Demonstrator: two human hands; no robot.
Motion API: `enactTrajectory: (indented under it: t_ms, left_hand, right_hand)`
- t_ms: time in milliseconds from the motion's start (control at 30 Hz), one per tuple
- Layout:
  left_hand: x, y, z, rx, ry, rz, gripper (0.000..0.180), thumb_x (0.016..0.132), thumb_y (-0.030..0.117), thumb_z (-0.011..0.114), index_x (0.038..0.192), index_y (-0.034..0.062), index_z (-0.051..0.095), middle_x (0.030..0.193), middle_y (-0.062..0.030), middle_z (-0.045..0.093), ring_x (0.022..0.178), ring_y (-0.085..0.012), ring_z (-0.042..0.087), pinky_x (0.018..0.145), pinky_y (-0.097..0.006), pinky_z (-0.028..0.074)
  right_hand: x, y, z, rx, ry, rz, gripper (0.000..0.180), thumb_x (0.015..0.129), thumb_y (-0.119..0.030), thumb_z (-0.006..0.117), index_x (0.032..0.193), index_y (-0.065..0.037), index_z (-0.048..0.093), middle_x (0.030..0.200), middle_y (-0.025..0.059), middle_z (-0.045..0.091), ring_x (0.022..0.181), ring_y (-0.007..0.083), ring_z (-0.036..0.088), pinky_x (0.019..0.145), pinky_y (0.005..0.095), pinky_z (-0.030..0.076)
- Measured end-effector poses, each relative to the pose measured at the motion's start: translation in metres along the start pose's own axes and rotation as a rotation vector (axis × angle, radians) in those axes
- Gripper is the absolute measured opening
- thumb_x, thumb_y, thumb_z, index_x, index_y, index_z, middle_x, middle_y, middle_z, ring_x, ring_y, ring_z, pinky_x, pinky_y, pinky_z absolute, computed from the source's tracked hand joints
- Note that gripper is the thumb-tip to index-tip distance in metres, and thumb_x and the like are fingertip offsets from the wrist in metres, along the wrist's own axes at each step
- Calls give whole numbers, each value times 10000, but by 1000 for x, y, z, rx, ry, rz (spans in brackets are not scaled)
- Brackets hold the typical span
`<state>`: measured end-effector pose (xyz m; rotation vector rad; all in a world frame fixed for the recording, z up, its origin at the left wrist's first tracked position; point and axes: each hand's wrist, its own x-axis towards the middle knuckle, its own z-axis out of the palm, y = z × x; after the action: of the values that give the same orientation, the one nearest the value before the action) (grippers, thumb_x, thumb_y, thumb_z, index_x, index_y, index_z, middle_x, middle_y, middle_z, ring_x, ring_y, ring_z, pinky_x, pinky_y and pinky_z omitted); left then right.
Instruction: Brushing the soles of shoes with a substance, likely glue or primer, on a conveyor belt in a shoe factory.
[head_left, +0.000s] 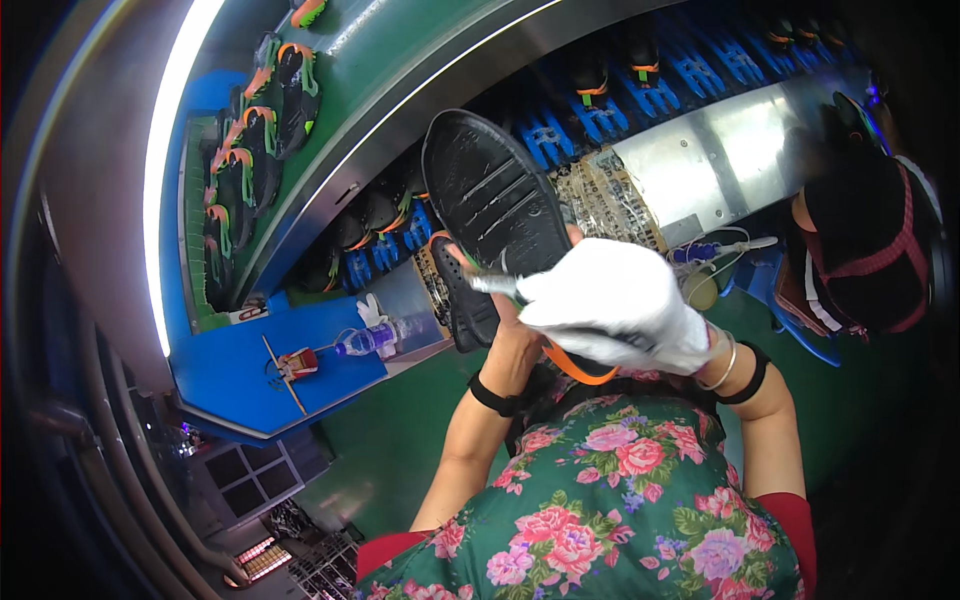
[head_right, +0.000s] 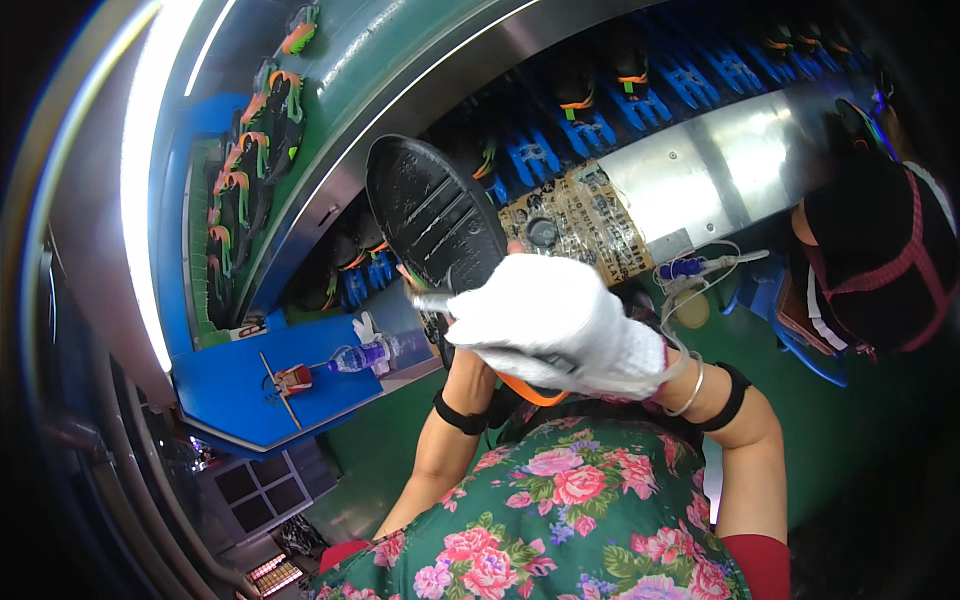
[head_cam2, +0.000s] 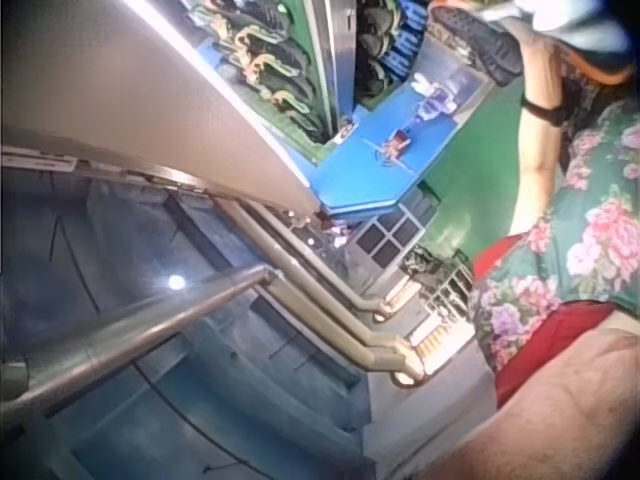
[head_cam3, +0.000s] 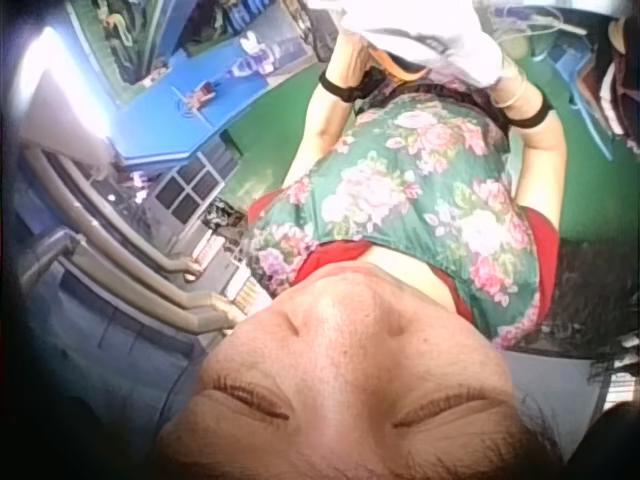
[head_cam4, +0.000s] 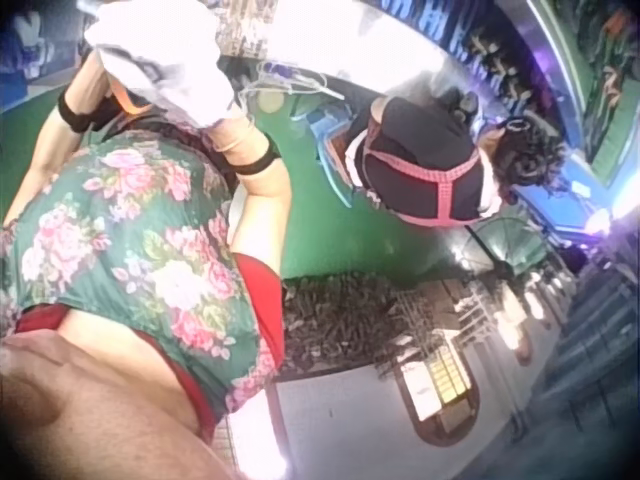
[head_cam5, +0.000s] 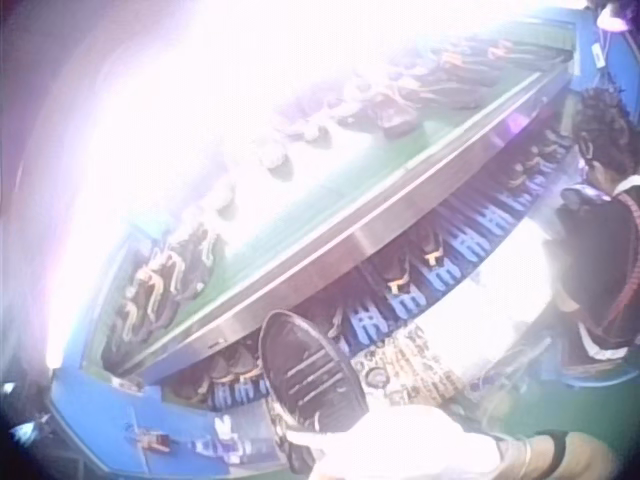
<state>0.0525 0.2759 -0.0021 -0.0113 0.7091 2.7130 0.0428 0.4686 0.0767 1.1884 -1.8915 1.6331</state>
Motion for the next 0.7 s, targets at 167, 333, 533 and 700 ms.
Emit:
enactTrajectory:
  t_ms: [167,333,533,700]
  left_hand:
    - [-2,3,25,-95,280,61,1183,734,1025,343,1462,102,479,1240,-169,624,1040,-330,648,964,-494,548]
    - [5,7,17,-26,13,-1,1258,678,1067,293,1357,35,530,1047,-209,658,873,-335,663,781,-471,570]
    - [18,-1,35,-100,101,-36,1286,646,1081,311,1363,36,528,1076,-217,635,865,-349,658,765,-506,569]
    - [22,8,23,-53,-74,20,1229,648,1039,451,1286,-8,540,1139,-164,602,1010,-304,604,900,-473,514]
  right_hand:
    - [-10,8,6,-107,104,57,292,841,-68,781,1131,-103,777,1067,103,763,911,267,725,781,362,586]
    - [-14,1,-2,93,-15,40,266,813,-84,815,1076,-115,794,1083,115,766,904,268,732,803,376,581]
    - [-30,0,2,-144,51,13,296,818,-85,806,1114,-97,783,1023,64,772,874,244,737,782,343,594]
    - [-21,0,-16,80,87,186,268,820,-89,817,1087,-99,789,995,58,775,880,248,733,828,370,586]
